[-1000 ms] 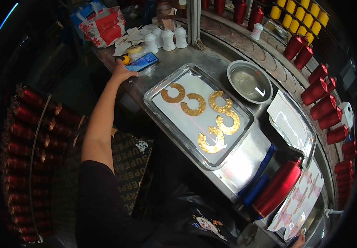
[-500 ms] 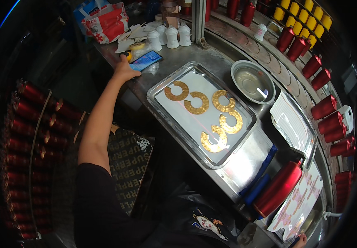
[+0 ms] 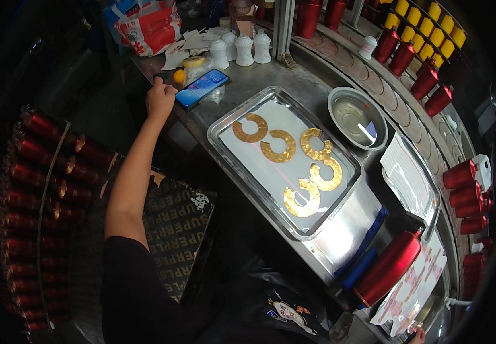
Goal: The person applies gold decorative stickers to red cylindrical containers, smoothing them with a cloth and wiping the surfaces. They handle multiple containers one at a time, placing finished items aside and retrieving new ones from a nearby rack.
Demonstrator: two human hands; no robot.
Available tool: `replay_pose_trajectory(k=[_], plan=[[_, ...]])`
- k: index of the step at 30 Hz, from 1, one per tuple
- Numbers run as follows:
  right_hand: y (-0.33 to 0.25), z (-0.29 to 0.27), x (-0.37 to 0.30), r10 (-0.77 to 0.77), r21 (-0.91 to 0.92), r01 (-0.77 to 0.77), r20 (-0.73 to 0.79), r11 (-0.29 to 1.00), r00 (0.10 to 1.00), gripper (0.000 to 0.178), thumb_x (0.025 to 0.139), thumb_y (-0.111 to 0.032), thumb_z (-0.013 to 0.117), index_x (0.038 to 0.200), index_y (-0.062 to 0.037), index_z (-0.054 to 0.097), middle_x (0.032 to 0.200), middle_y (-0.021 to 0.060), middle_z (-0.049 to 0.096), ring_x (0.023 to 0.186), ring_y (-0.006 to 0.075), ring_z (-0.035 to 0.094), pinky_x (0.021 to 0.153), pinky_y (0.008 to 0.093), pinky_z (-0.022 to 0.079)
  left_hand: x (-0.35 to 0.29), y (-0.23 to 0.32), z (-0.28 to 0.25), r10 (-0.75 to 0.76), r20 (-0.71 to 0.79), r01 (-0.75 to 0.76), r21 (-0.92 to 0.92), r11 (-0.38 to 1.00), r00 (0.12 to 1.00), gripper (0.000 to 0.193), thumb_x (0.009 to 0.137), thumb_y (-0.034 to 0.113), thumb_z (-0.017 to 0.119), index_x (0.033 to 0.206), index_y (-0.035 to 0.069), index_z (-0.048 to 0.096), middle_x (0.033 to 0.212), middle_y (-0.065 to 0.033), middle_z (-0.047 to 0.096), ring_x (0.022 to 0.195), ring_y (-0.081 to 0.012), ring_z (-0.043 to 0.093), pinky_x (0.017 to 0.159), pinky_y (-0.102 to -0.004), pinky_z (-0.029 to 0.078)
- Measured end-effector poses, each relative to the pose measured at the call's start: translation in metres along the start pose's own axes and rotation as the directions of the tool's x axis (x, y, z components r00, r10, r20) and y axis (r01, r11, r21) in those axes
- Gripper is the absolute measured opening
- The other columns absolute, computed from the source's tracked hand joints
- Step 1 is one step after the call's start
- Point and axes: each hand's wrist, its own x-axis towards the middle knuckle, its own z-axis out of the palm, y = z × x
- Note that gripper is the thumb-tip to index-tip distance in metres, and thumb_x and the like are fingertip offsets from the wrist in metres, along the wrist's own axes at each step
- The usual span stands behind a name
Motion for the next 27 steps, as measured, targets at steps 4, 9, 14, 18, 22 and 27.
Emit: replay_pose_trajectory(k=[4, 9, 14, 18, 22, 27], plan=[[0.006, -0.005, 0.003, 0.034, 0.033, -0.034, 0.011, 0.999, 0.999, 0.015, 0.093, -0.023, 0.064, 0.099, -0.0169, 0.076, 0.093, 0.0019, 0.074, 0.084, 0.0209, 0.071, 0.071, 0.0443, 0.054, -0.013, 0.003, 0.001, 0.022, -0.067, -0.032, -0.15, 0.988, 0.998, 0.015, 0.095, 0.011, 0.059, 0.093, -0.001, 0.05, 0.086, -0.0129, 0.076, 0.081, -0.0302, 0.073, 0.076, -0.0385, 0.055], [0.009, -0.012, 0.011, 0.111, 0.135, -0.116, 0.042, 0.984, 0.993, 0.013, 0.093, -0.023, 0.065, 0.097, -0.0146, 0.075, 0.09, 0.002, 0.073, 0.082, 0.0199, 0.069, 0.07, 0.0424, 0.053, -0.051, 0.038, 0.0, -0.008, -0.115, -0.05, -0.49, 0.87, 0.993, 0.016, 0.096, 0.004, 0.056, 0.085, -0.002, 0.047, 0.081, -0.0152, 0.075, 0.072, -0.0186, 0.07, 0.07, -0.0298, 0.053], [0.015, -0.012, 0.019, 0.201, 0.311, -0.22, 0.094, 0.925, 0.975, 0.013, 0.093, -0.022, 0.066, 0.095, -0.0123, 0.074, 0.087, 0.0022, 0.072, 0.079, 0.0189, 0.067, 0.069, 0.0405, 0.053, -0.108, 0.091, -0.012, -0.056, -0.028, 0.027, -0.617, 0.786, 0.998, 0.014, 0.099, 0.003, 0.055, 0.088, -0.002, 0.048, 0.083, -0.0137, 0.075, 0.068, -0.0112, 0.063, 0.067, -0.0259, 0.051], [0.021, -0.001, 0.028, 0.263, 0.48, -0.312, 0.167, 0.82, 0.95, 0.013, 0.093, -0.022, 0.067, 0.094, -0.0104, 0.073, 0.085, 0.0023, 0.071, 0.078, 0.0181, 0.066, 0.068, 0.0389, 0.052, -0.155, 0.13, -0.017, -0.069, 0.119, 0.132, -0.677, 0.724, 0.99, 0.009, 0.1, 0.004, 0.055, 0.095, -0.002, 0.05, 0.087, -0.0117, 0.074, 0.072, -0.0104, 0.064, 0.07, -0.0252, 0.051], [0.023, 0.021, 0.042, 0.272, 0.617, -0.374, 0.258, 0.693, 0.927, 0.014, 0.093, -0.022, 0.068, 0.092, -0.0085, 0.073, 0.083, 0.0024, 0.07, 0.076, 0.0173, 0.064, 0.067, 0.0374, 0.051, -0.198, 0.162, -0.017, -0.039, 0.176, 0.152, -0.689, 0.709, 0.984, 0.012, 0.1, 0.003, 0.055, 0.091, -0.002, 0.049, 0.085, -0.012, 0.075, 0.076, -0.0107, 0.068, 0.07, -0.0247, 0.052], [0.013, 0.059, 0.068, 0.193, 0.726, -0.397, 0.351, 0.562, 0.916, 0.016, 0.093, -0.021, 0.069, 0.09, -0.0062, 0.072, 0.08, 0.0025, 0.069, 0.073, 0.0162, 0.063, 0.066, 0.0355, 0.051, -0.245, 0.193, -0.028, -0.024, 0.207, 0.155, -0.647, 0.747, 0.978, 0.019, 0.099, 0.003, 0.057, 0.084, -0.002, 0.046, 0.081, -0.0127, 0.075, 0.071, -0.0097, 0.067, 0.065, -0.025, 0.053]])
